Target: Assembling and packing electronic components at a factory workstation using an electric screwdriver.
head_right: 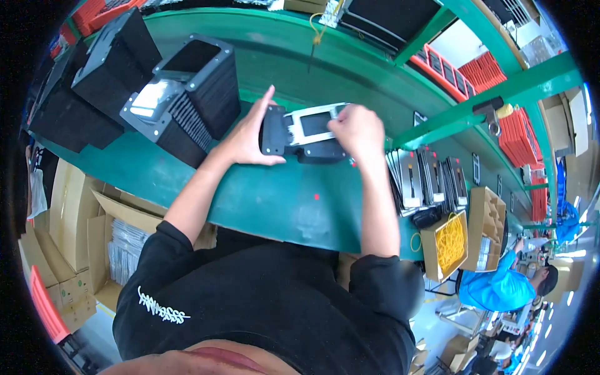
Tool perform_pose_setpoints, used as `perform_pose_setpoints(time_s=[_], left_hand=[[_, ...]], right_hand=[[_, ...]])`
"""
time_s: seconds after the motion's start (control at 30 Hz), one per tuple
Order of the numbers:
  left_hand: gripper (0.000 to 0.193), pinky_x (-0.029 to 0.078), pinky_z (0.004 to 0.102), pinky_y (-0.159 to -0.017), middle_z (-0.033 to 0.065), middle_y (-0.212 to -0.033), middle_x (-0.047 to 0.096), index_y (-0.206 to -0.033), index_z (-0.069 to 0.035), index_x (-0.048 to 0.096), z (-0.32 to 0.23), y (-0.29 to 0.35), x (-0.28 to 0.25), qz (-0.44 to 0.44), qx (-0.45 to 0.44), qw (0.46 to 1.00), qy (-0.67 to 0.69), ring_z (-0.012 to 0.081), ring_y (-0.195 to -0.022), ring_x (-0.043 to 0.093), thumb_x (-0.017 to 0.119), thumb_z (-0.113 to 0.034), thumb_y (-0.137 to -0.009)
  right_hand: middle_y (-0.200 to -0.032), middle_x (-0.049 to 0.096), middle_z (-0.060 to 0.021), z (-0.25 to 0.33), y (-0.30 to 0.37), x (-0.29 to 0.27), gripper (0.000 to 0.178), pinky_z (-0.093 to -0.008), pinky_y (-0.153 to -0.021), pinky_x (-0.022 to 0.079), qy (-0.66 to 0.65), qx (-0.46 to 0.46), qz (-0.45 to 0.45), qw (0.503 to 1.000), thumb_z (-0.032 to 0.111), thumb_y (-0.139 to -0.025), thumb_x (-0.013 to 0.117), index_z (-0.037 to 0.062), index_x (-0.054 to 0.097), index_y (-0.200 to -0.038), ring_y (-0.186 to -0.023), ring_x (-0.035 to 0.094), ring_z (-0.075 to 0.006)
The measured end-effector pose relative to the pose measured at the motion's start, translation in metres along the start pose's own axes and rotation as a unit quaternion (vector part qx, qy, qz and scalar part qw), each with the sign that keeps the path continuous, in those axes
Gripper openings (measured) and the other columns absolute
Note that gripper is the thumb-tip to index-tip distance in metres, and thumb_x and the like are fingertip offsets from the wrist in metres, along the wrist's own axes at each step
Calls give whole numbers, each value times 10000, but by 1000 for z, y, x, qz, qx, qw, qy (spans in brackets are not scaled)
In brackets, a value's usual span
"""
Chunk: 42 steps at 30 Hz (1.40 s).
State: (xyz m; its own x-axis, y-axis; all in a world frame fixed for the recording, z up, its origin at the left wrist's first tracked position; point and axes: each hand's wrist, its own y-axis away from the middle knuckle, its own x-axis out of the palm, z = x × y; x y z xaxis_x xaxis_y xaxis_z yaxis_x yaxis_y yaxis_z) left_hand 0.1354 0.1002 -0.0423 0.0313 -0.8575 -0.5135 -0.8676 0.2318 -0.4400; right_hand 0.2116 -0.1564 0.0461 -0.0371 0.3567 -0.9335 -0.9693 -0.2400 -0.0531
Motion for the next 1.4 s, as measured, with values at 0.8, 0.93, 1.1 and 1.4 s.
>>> perform_pose_setpoints(time_s=[0.8, 0.93, 1.1, 1.4], left_hand=[[627, 448, 469, -1061, 197, -1328, 491, -1060, -77, 682, 1, -3, -1, 21, 67, 996, -48, 389, -1249, 535, 965, -272, -535], [647, 446, 477, -1058, 198, -1321, 499, -1072, -77, 688, -13, 7, -2, 69, 68, 995, -37, 389, -1259, 526, 959, -267, -516], [644, 422, 487, -1083, 211, -1354, 488, -1079, -76, 692, -44, 33, 16, 85, 50, 995, -14, 398, -1275, 513, 950, -279, -524], [648, 452, 512, -1069, 231, -1384, 485, -1233, 19, 623, -85, 65, 24, -136, 105, 977, 126, 410, -1338, 495, 803, -415, -786]], right_hand=[[-1274, 659, -262, -26, 11, 27, 974, -414, -993, 520, -127, 43, 57, 989, 475, -654, 896, 11, 508, -1417, -1168, 661, -366], [-1272, 661, -256, -18, 55, 12, 957, -424, -990, 521, -96, 87, 79, 988, 510, -674, 870, 15, 513, -1412, -1162, 658, -386], [-1263, 662, -241, -59, 113, 19, 813, -441, -999, 511, -131, 4, -6, 991, 490, -774, 809, 11, 539, -1372, -1174, 644, -391], [-1246, 698, -155, -171, 171, 5, 360, -492, -1069, 452, 208, 56, -252, 943, 136, -891, 708, 44, 665, -1236, -1227, 621, -332]])
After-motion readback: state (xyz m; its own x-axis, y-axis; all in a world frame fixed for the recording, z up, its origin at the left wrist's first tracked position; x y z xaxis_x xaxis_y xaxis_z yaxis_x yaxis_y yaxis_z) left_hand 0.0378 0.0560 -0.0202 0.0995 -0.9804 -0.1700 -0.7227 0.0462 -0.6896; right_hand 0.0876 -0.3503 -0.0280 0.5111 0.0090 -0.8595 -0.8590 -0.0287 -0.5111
